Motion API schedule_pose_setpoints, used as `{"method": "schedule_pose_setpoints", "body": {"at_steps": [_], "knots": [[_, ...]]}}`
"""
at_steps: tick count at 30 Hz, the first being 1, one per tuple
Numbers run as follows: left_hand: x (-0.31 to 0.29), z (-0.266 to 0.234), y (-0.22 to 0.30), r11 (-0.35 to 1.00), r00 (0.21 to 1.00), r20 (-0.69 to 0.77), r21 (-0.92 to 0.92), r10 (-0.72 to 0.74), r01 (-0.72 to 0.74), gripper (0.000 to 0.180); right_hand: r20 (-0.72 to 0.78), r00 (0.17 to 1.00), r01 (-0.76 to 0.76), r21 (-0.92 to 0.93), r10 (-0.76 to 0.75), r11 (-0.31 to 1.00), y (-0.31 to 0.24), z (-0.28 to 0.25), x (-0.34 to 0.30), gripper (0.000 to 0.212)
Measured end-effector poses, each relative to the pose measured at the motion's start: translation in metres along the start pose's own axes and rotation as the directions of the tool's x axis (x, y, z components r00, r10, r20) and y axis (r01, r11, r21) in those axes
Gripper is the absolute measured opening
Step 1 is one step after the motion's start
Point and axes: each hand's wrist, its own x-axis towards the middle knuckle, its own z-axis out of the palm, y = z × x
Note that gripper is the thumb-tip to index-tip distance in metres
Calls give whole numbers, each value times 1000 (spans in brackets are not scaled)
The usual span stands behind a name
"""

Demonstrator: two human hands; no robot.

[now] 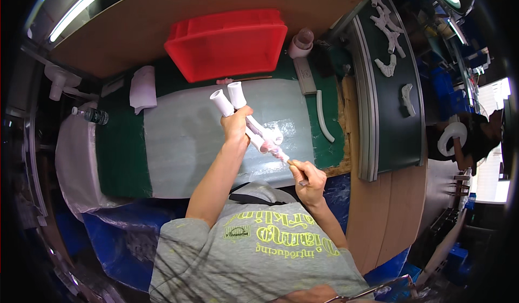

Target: The person picks up plastic parts from a conveyor belt, trims them with a small blade, applies paste to the parts using a stick, and places them into a bin.

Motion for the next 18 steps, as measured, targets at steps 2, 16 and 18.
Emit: {"method": "schedule_pose_setpoints", "body": {"at_steps": [2,16,18], "knots": [[2,-4,1,1000,1000,17,3,6,-6,24,-145,986,-88,-28,83,996,1,-7,3,11],[-1,-15,12,987,980,124,-5,-156,158,7,-77,986,-146,-8,145,989,6,-16,-12,9],[-4,-15,9,988,980,125,1,-156,157,8,-58,994,-93,64,97,994,4,-13,-11,10]]}}
